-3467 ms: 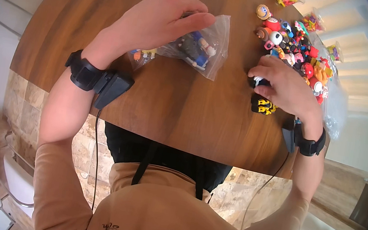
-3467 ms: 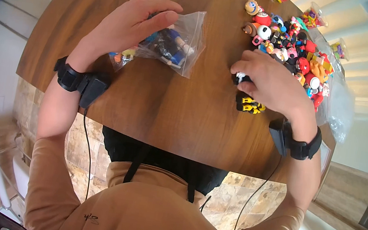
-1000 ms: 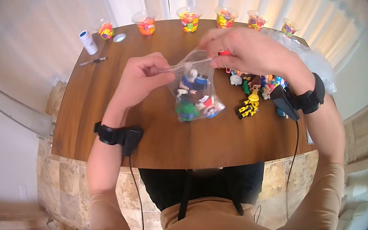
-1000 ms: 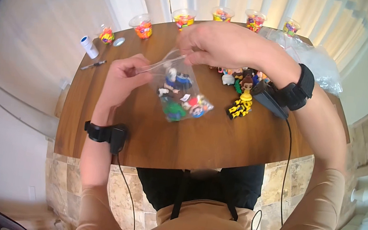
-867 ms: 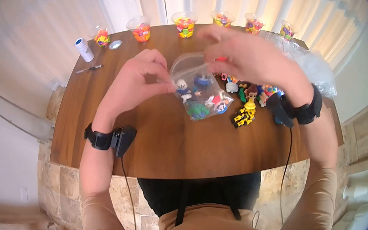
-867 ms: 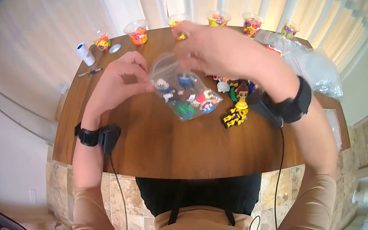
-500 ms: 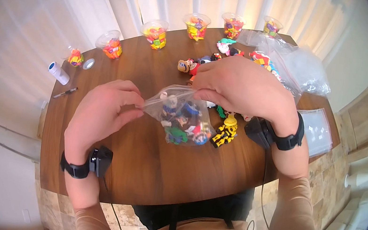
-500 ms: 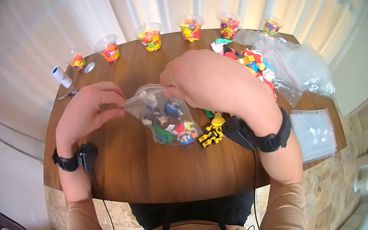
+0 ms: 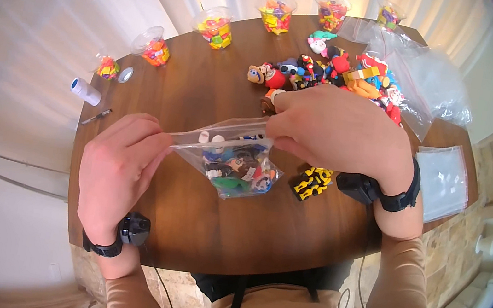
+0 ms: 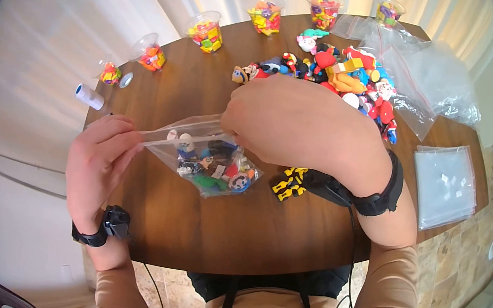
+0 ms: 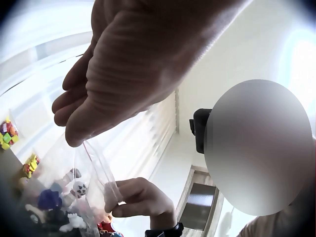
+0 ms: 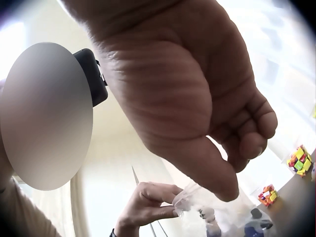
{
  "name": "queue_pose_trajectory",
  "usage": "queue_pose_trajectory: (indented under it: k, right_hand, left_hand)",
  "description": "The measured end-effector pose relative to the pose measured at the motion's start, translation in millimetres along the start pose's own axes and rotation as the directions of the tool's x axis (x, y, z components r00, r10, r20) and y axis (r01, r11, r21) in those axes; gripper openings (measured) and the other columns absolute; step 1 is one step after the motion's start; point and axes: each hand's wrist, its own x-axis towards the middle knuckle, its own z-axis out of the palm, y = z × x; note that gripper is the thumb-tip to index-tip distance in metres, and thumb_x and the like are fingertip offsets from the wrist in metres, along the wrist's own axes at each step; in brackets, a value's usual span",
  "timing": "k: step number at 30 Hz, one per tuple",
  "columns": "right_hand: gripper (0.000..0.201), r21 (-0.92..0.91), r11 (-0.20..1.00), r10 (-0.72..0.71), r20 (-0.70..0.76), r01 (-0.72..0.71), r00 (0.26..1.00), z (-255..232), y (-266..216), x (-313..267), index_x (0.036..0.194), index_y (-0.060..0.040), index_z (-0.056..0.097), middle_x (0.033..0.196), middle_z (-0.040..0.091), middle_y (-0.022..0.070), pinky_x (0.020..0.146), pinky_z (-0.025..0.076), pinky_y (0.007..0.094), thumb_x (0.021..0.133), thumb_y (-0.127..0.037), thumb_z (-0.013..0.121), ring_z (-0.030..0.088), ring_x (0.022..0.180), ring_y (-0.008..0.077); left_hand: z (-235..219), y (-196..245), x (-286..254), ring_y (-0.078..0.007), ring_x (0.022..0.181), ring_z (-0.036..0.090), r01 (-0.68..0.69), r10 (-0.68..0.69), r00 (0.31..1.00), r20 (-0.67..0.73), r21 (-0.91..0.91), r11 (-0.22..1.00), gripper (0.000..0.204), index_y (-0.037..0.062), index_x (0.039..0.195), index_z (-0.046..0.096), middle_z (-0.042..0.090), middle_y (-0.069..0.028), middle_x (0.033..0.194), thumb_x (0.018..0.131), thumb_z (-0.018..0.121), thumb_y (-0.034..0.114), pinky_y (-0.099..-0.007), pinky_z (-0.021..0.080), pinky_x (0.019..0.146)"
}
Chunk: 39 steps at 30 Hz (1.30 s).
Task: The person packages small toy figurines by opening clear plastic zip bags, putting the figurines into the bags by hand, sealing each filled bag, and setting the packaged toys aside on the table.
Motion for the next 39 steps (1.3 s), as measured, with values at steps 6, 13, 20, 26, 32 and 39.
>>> queue_pose_trajectory:
  k: [6, 13, 20, 26, 32, 39]
  right_hand:
    - [0.01, 0.056, 0.998, -0.036, -0.093, 0.042, 0.995, -17, -2, 5, 0.081, -0.0077, 0.061, 0.081, 0.057, 0.0057, 0.065, 0.05, 0.0391, 0.082, -0.011, 0.07, 0.061, 0.075, 0.0281]
    - [0.009, 0.139, 0.99, -0.018, -0.103, 0.033, 0.994, -6, 1, 18, 0.084, -0.0067, 0.064, 0.088, 0.061, 0.0053, 0.063, 0.049, 0.0367, 0.078, -0.005, 0.071, 0.062, 0.076, 0.0282]
    - [0.011, 0.196, 0.978, -0.047, -0.095, 0.064, 0.994, -1, -15, 25, 0.087, -0.0059, 0.067, 0.089, 0.065, 0.0078, 0.063, 0.05, 0.0371, 0.077, -0.004, 0.071, 0.063, 0.075, 0.0296]
    - [0.014, 0.186, 0.963, -0.177, -0.107, 0.194, 0.978, 7, -28, 31, 0.085, -0.0041, 0.066, 0.085, 0.063, 0.0092, 0.062, 0.05, 0.0362, 0.071, -0.005, 0.07, 0.062, 0.074, 0.03]
    - [0.019, 0.219, 0.944, -0.215, -0.162, 0.248, 0.963, 8, -35, 27, 0.088, -0.004, 0.065, 0.086, 0.064, 0.0077, 0.06, 0.049, 0.0356, 0.071, -0.007, 0.071, 0.062, 0.073, 0.0289]
    - [0.018, 0.341, 0.935, 0.151, -0.134, -0.097, 0.979, 5, -33, 23, 0.088, -0.0057, 0.065, 0.08, 0.065, 0.0065, 0.051, 0.046, 0.0288, 0.073, -0.002, 0.075, 0.062, 0.064, 0.0213]
  left_hand:
    - [-3, 0, 0, -0.0274, 0.087, 0.067, -0.008, 0.009, 0.992, -0.123, 0.012, 1.0, 0.016, 0.0042, 0.085, 0.067, 0.065, -0.0082, 0.086, 0.071, 0.074, 0.0, -0.0354, 0.054, 0.069]
    - [1, -12, -3, -0.0259, 0.08, 0.065, 0.031, -0.019, 0.991, -0.133, 0.087, 0.996, 0.015, 0.0037, 0.082, 0.066, 0.063, -0.0067, 0.084, 0.07, 0.075, 0.001, -0.0359, 0.052, 0.065]
    - [-10, -17, -12, -0.0267, 0.084, 0.064, 0.123, -0.121, 0.992, -0.039, 0.045, 0.991, 0.033, 0.0051, 0.086, 0.066, 0.063, -0.0063, 0.09, 0.06, 0.083, 0.014, -0.0349, 0.052, 0.066]
    - [17, 10, 9, -0.0331, 0.099, 0.063, -0.01, -0.056, 0.978, -0.199, -0.318, 0.948, 0.045, 0.001, 0.093, 0.067, 0.064, -0.0113, 0.11, 0.058, 0.087, 0.022, -0.0397, 0.052, 0.082]
    - [37, 6, 5, -0.0296, 0.088, 0.064, -0.147, 0.095, 0.987, -0.132, -0.464, 0.874, 0.031, 0.004, 0.087, 0.067, 0.064, -0.0093, 0.089, 0.062, 0.084, 0.01, -0.038, 0.053, 0.074]
    - [35, 5, 4, -0.0264, 0.074, 0.063, -0.038, -0.018, 0.994, -0.108, -0.492, 0.87, 0.02, 0.0022, 0.077, 0.065, 0.062, -0.0089, 0.075, 0.063, 0.079, -0.002, -0.0336, 0.049, 0.061]
